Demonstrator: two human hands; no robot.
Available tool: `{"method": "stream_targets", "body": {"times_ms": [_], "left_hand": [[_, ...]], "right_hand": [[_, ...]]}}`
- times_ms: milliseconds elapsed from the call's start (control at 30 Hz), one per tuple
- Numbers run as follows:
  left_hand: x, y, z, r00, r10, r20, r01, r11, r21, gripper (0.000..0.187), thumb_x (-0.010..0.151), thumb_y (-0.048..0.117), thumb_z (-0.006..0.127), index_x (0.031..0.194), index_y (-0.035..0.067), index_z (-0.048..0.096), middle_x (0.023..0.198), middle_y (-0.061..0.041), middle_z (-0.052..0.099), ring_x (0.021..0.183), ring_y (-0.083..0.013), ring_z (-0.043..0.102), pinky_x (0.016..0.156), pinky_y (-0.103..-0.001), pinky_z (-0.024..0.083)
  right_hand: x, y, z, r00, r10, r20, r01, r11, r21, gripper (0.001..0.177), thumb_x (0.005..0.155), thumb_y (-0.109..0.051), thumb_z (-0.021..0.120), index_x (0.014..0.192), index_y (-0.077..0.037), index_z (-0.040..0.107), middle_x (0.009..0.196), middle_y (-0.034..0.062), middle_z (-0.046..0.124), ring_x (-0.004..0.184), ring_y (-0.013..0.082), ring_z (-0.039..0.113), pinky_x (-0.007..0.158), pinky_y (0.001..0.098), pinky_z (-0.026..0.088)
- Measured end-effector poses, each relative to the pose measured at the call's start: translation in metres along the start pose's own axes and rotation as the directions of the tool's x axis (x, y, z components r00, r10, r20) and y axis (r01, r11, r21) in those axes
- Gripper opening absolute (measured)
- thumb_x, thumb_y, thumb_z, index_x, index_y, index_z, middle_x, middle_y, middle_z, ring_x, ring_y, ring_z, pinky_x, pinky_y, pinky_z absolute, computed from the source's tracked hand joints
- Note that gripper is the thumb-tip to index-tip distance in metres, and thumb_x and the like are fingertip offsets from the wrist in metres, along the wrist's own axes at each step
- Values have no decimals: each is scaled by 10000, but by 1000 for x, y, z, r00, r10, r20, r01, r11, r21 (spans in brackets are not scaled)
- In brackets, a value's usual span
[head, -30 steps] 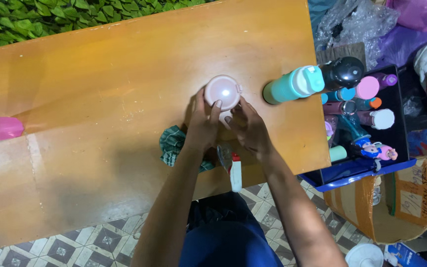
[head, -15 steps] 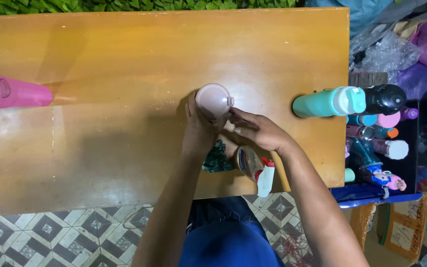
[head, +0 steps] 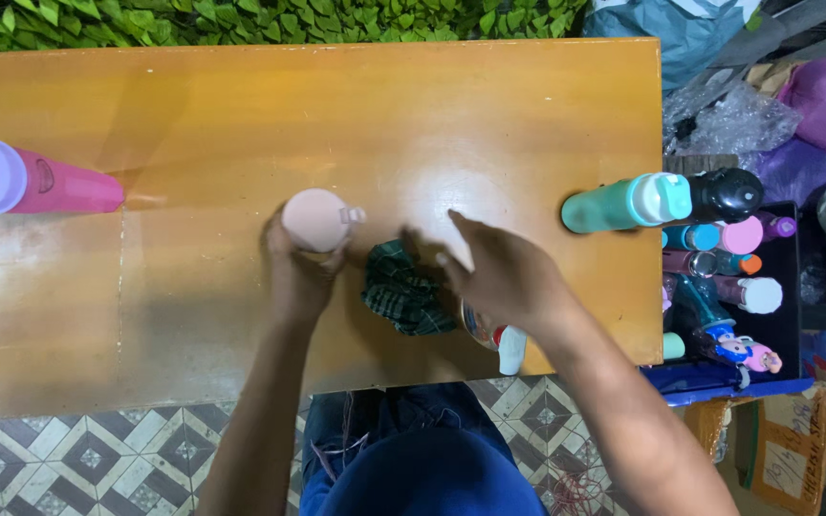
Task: The person retrieves several plastic containers from a nearby tray and places them on a wooden table. They wipe the table surface with a cloth, then spray a cleaning solution onto a pink container and wipe it thoroughly. The person also wipes the container's lid and reassembles it. They repeat a similar process with a beige container, spraying and wiping it with the cloth.
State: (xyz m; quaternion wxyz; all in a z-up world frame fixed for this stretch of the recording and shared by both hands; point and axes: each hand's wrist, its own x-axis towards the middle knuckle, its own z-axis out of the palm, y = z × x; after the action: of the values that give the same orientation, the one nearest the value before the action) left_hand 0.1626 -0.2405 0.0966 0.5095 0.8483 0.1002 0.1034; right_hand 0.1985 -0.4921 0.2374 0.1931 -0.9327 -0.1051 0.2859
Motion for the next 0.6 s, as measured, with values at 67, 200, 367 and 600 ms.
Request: {"method": "stream_targets", "body": {"times_ms": [67, 200, 367, 600], "left_hand": [[-2, -10, -15, 997, -72, 17, 72, 997, 28, 882, 784, 165, 874, 1470, -46, 362, 1384, -260, 487, 1221, -342, 635, 995, -405, 593], [-14, -20, -42, 999, 33, 5, -33, 979, 202, 925, 791, 148, 909, 1499, -47, 346, 1400, -305, 455, 1264, -401, 550, 983, -447, 544], [-27, -32, -62, 986, 163, 41, -168, 957, 236, 910, 813, 201, 890, 1493, -22, 328, 1370, -265, 504, 1289, -451, 501, 1000, -507, 520], [-42, -75, -96, 974, -147, 174, 130, 986, 108, 862, 860, 197, 778, 1552, 28, 291, 1407, -243, 487, 1222, -450, 566, 940, -531, 544]], "right_hand": [[-12, -19, 12, 990, -107, -95, 111, 993, 32, 612, 971, -339, 590, 1464, -3, 452, 1267, 251, 656, 1125, 386, 666, 959, 454, 519], [-14, -64, 48, 964, -224, -143, 233, 972, 44, 588, 995, -301, 585, 1433, 61, 440, 1263, 286, 646, 1092, 387, 687, 952, 456, 542], [12, -132, 89, 986, -135, -102, 157, 952, 264, 514, 1024, -308, 550, 1379, 49, 443, 1303, 287, 613, 1074, 378, 717, 853, 408, 611], [43, -195, 129, 991, -108, -74, 119, 979, 168, 944, 888, -408, 713, 1517, 84, 210, 1473, 458, 306, 1149, 576, 552, 803, 470, 601]]}}
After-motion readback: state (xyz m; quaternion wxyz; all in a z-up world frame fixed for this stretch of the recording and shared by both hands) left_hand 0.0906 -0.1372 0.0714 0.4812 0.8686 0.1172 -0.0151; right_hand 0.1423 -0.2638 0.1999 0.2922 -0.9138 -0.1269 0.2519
